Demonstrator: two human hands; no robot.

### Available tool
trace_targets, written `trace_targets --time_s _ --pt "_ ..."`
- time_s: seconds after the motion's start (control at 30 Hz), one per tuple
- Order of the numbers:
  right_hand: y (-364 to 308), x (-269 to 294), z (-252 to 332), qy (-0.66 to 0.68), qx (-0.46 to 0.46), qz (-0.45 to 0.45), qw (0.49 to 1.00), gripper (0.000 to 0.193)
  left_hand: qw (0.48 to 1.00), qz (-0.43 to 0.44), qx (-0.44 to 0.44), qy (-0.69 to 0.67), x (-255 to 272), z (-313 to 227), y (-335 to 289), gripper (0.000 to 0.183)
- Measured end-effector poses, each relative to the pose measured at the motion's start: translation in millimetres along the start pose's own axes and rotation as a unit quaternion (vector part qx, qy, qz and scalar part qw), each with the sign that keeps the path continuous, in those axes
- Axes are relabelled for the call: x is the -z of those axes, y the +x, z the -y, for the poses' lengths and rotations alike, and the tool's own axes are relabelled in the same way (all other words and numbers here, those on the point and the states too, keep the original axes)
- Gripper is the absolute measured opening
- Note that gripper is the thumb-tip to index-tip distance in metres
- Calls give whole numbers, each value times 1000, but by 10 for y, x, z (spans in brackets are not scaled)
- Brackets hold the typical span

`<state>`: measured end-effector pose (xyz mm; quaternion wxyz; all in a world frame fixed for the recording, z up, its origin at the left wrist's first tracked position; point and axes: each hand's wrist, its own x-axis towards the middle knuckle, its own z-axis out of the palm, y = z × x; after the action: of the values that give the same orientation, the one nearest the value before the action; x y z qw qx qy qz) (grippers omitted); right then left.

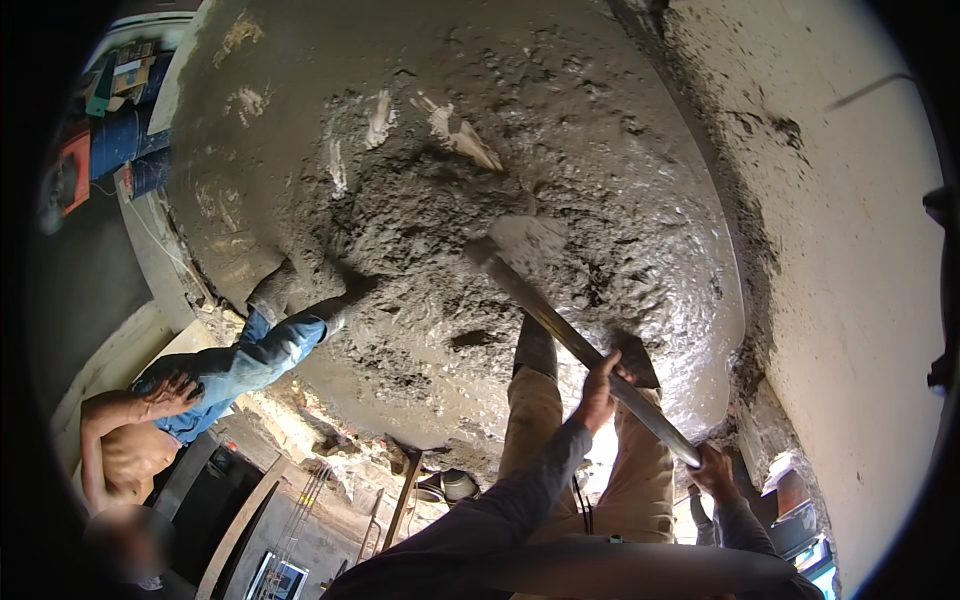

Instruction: The person uses a long-handled shovel to spread and level wet concrete on a floor while other workers assist nearby. The person repeatedly scoops and pushes the concrete to create a uniform surface.

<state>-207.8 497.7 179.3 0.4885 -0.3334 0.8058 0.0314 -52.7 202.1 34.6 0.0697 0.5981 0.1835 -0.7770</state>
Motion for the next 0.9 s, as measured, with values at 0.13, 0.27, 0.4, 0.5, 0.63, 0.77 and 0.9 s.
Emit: trace_targets --time_s 0.13,0.27,0.4,0.5,0.63,0.77,0.9 --pt "2130 -557 2029 -11 126 48 991 42 957 -13 -275 90 198 -2810 289 28" --pt "4140 -585 4764 128 239 35 962 40 793 -148 -571 150 29 -5667 471 25" --pt "5046 -251 6502 193 227 68 952 39 704 -244 -508 433 -30 -7044 362 25" --pt "4861 -353 6567 181 205 45 961 38 722 -219 -465 463 189 -7052 355 30" --pt "4277 -553 5703 197 154 116 961 36 746 -268 -381 476 424 -6377 483 47" --pt "3870 -697 5070 198 178 50 963 42 771 -173 -463 402 270 -5629 643 64" --pt "3546 -742 4299 187 180 47 965 43 785 -217 -391 429 263 -4815 752 48"
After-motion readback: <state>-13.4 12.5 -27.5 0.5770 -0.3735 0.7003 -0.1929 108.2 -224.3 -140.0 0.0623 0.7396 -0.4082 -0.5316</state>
